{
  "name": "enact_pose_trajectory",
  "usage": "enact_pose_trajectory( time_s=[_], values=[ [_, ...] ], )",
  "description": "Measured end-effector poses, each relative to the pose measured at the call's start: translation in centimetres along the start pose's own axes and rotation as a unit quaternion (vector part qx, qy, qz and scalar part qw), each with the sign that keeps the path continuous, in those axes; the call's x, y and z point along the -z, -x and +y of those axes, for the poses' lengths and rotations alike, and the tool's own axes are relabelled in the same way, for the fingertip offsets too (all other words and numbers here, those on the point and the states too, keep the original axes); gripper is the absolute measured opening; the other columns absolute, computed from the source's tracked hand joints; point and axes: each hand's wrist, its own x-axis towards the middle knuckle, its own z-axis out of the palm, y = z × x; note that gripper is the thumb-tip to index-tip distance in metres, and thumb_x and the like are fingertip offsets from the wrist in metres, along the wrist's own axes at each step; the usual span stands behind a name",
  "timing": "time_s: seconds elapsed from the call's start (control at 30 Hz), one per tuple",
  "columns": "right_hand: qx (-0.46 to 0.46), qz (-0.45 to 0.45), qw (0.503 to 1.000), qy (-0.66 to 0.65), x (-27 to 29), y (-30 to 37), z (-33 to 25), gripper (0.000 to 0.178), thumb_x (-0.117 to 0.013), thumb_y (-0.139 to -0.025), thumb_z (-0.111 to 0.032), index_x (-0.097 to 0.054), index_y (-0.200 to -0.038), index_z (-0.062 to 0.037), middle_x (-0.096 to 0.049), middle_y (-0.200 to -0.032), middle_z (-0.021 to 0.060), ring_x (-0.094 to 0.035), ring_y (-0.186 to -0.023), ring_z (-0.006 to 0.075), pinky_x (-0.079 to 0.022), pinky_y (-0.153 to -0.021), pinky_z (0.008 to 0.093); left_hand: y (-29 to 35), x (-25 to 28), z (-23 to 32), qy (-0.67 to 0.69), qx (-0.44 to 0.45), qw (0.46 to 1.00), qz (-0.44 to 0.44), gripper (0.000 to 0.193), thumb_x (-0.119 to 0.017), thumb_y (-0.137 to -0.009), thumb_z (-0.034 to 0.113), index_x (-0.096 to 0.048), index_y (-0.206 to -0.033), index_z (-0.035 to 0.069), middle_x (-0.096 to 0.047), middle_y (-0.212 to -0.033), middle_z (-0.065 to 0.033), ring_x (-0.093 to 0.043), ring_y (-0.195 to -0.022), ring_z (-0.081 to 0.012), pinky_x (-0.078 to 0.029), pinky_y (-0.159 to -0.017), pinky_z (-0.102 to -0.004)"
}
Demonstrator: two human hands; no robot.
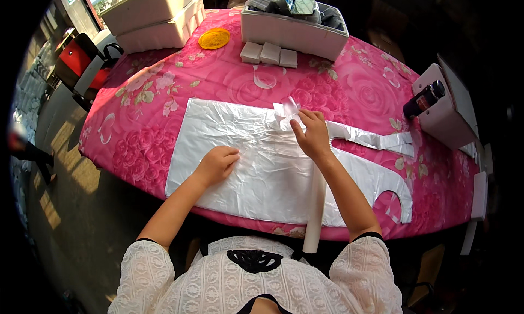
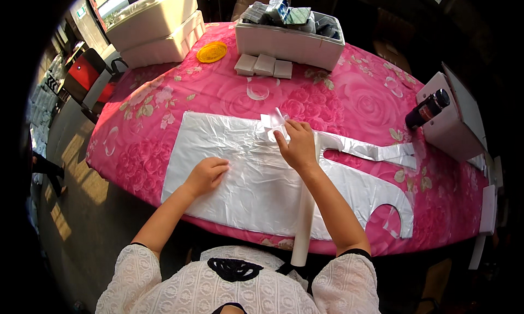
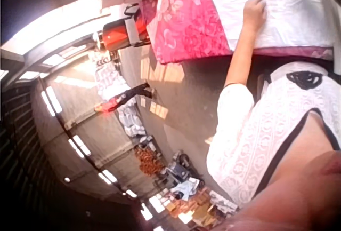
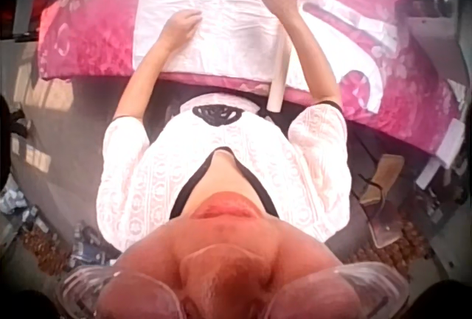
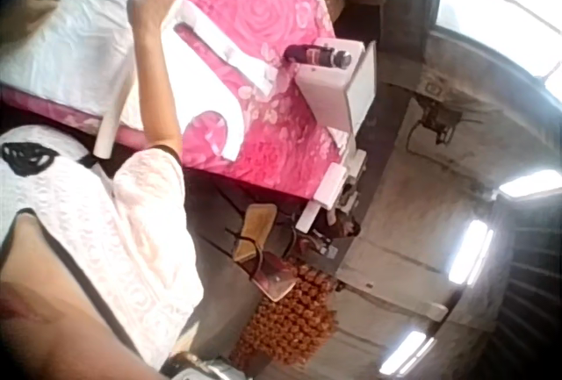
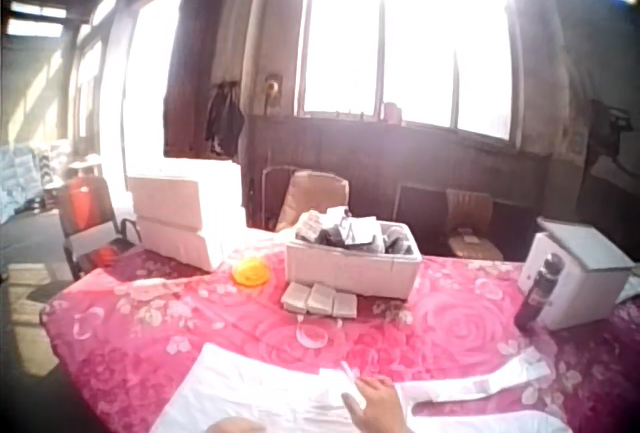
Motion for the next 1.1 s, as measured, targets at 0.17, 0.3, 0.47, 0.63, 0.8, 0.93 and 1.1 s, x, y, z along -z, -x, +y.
enact_pose_trajectory(
  time_s=[0.17,0.3,0.47,0.63,0.8,0.93,1.1],
  values=[
    [-0.096,0.061,0.994,0.001,9.4,1.7,7.8,0.044,-0.04,-0.093,-0.034,-0.057,-0.083,0.0045,-0.061,-0.082,0.0159,-0.054,-0.077,0.0333,-0.039,-0.071,0.0414,0.3,1.0,-0.3,0.007,0.011,1.0,-0.001,0.017,-0.062,-0.072,0.001,-0.064,-0.089,0.004,-0.063,-0.1,-0.01,-0.058,-0.093,-0.0271,-0.047,-0.081,-0.0351],
    [-0.384,0.302,0.864,-0.12,23.6,11.8,26.9,0.064,-0.032,-0.094,-0.046,-0.048,-0.117,0.0125,-0.051,-0.121,0.0227,-0.047,-0.115,0.0264,-0.033,-0.098,0.0336,-0.9,-0.4,-0.3,0.032,-0.012,0.999,0.001,0.017,-0.06,-0.073,-0.001,-0.064,-0.088,0.004,-0.063,-0.102,-0.0104,-0.058,-0.094,-0.0279,-0.047,-0.081,-0.0356],
    [-0.3,0.198,0.904,0.23,21.9,13.0,18.1,0.054,-0.038,-0.093,-0.038,-0.043,-0.125,0.004,-0.046,-0.126,0.0228,-0.038,-0.121,0.0369,-0.027,-0.103,0.0407,1.3,1.8,-0.5,-0.049,0.032,0.998,0.012,0.019,-0.061,-0.071,0.0,-0.064,-0.09,0.004,-0.062,-0.103,-0.0119,-0.058,-0.094,-0.0283,-0.047,-0.081,-0.0356],
    [0.033,-0.286,0.949,0.132,15.5,17.8,4.2,0.066,-0.054,-0.083,-0.035,-0.03,-0.136,-0.0043,-0.026,-0.142,0.0191,-0.022,-0.132,0.0352,-0.021,-0.108,0.042,0.3,5.1,3.0,-0.11,-0.025,0.993,-0.047,0.026,-0.057,-0.066,-0.006,-0.062,-0.09,0.002,-0.061,-0.106,-0.0116,-0.057,-0.095,-0.0299,-0.046,-0.083,-0.0382],
    [0.136,-0.351,0.923,0.081,11.4,18.7,2.1,0.066,-0.041,-0.086,-0.049,-0.03,-0.139,-0.0106,-0.022,-0.146,0.0125,-0.016,-0.135,0.0338,-0.018,-0.11,0.0416,2.1,6.0,4.0,-0.099,-0.015,0.995,-0.03,0.031,-0.058,-0.065,-0.005,-0.061,-0.095,0.0,-0.052,-0.12,-0.0153,-0.051,-0.108,-0.0321,-0.043,-0.09,-0.0385],
    [0.186,-0.325,0.926,0.052,7.1,16.5,0.4,0.065,-0.023,-0.09,-0.057,-0.031,-0.139,-0.0148,-0.021,-0.147,0.007,-0.011,-0.136,0.0329,-0.013,-0.111,0.044,4.0,6.1,5.0,-0.076,0.002,0.997,-0.029,0.03,-0.057,-0.067,-0.006,-0.061,-0.096,0.0,-0.049,-0.124,-0.0169,-0.048,-0.113,-0.0332,-0.042,-0.092,-0.0392],
    [0.3,-0.364,0.881,-0.026,0.0,11.9,-7.5,0.06,-0.03,-0.091,-0.05,-0.039,-0.134,-0.009,-0.031,-0.142,0.0093,-0.017,-0.135,0.0292,-0.015,-0.11,0.042,7.1,5.5,6.2,-0.013,0.067,0.997,-0.023,0.028,-0.058,-0.071,-0.003,-0.061,-0.098,0.002,-0.049,-0.124,-0.0168,-0.049,-0.111,-0.0333,-0.043,-0.091,-0.0384]
  ],
)
